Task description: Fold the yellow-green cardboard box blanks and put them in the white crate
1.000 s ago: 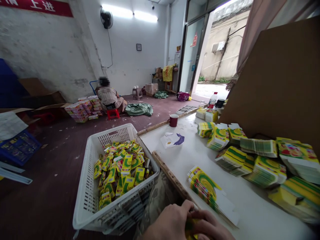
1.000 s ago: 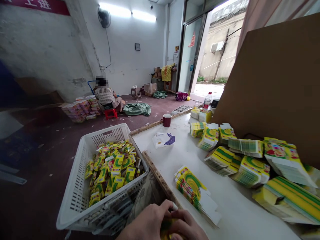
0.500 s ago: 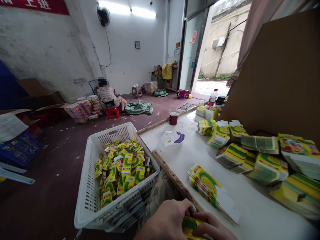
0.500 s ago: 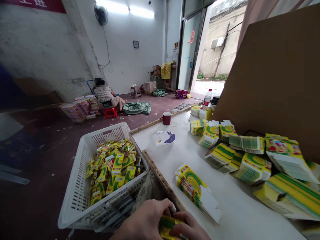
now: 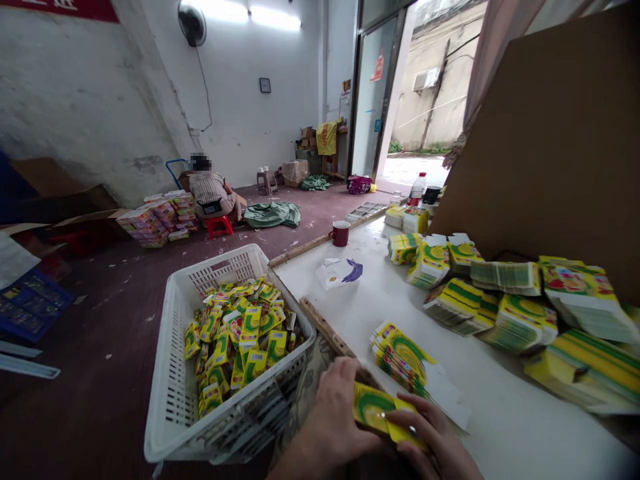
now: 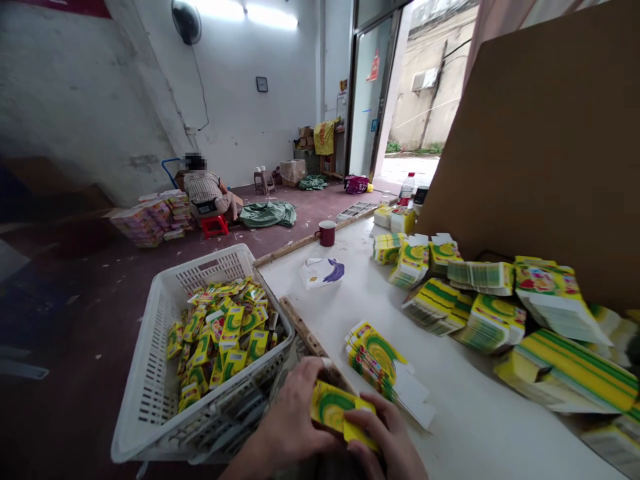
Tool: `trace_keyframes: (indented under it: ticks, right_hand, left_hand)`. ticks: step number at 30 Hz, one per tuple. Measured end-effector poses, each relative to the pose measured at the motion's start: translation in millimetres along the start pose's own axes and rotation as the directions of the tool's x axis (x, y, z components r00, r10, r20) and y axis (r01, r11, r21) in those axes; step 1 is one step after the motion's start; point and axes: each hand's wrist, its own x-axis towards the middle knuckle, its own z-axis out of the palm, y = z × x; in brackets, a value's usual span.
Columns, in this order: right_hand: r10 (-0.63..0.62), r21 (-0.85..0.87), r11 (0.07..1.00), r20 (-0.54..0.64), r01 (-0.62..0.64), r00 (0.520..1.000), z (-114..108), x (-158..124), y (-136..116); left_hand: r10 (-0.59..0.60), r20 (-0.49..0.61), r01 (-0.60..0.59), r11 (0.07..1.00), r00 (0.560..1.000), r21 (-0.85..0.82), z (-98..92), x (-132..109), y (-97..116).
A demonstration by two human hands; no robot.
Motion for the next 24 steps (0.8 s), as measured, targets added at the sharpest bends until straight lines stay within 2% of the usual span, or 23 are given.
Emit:
trace_keyframes:
  ticks: [2,5,7,10,14,16,18,21,24]
  right_hand:
    - [0.017,-0.064,0.998,-0.115,-0.025,0.993,1.6,-4.4,4.5]
    - [-0.005,-0.124,0.992,-0.198,-0.020,0.980,9.0,-6.9,7.5]
    - [-0.033,-0.146,0.989,-0.193,0.004,0.981,13.8,-5.3,6.2]
    - [-0.039,-0.140,0.990,-0.168,0.015,0.985,14.5,-0.4,0.8]
    - [-0.002,-0.044,0.999,-0.034,0.000,0.999,2.7,4.7,-10.2]
    - [0.049,-0.001,0.999,-0.005,-0.049,0.999,-1.6,6.3,-15.7]
    - [0.117,0.038,0.993,-0.091,-0.114,0.989,-0.6,7.6,-19.3]
    - [0.200,0.147,0.975,-0.269,-0.165,0.942,10.3,9.2,-18.0]
    - [0.284,0.301,0.931,-0.236,-0.208,0.930,23.5,11.1,-12.2]
  left_hand:
    - [-0.121,-0.098,0.098,0.973,0.988,-0.211,4.5,1.4,-3.5]
    - [-0.195,-0.021,0.144,0.789,0.981,-0.598,6.9,4.6,-12.1]
    - [-0.197,0.006,0.141,0.682,0.980,-0.718,5.3,6.0,-15.1]
    - [-0.231,-0.003,0.153,0.654,0.973,-0.741,1.7,6.7,-13.7]
    - [-0.256,0.076,0.216,0.578,0.964,-0.787,0.3,6.3,-8.2]
    - [-0.233,0.112,0.226,0.551,0.966,-0.803,0.2,6.3,-5.3]
    - [-0.193,0.131,0.218,0.555,0.972,-0.803,-0.4,6.6,-2.6]
    - [-0.112,0.160,0.195,0.585,0.981,-0.787,-1.8,8.0,-1.4]
    - [-0.113,0.140,0.180,0.601,0.984,-0.778,-0.1,10.3,-7.7]
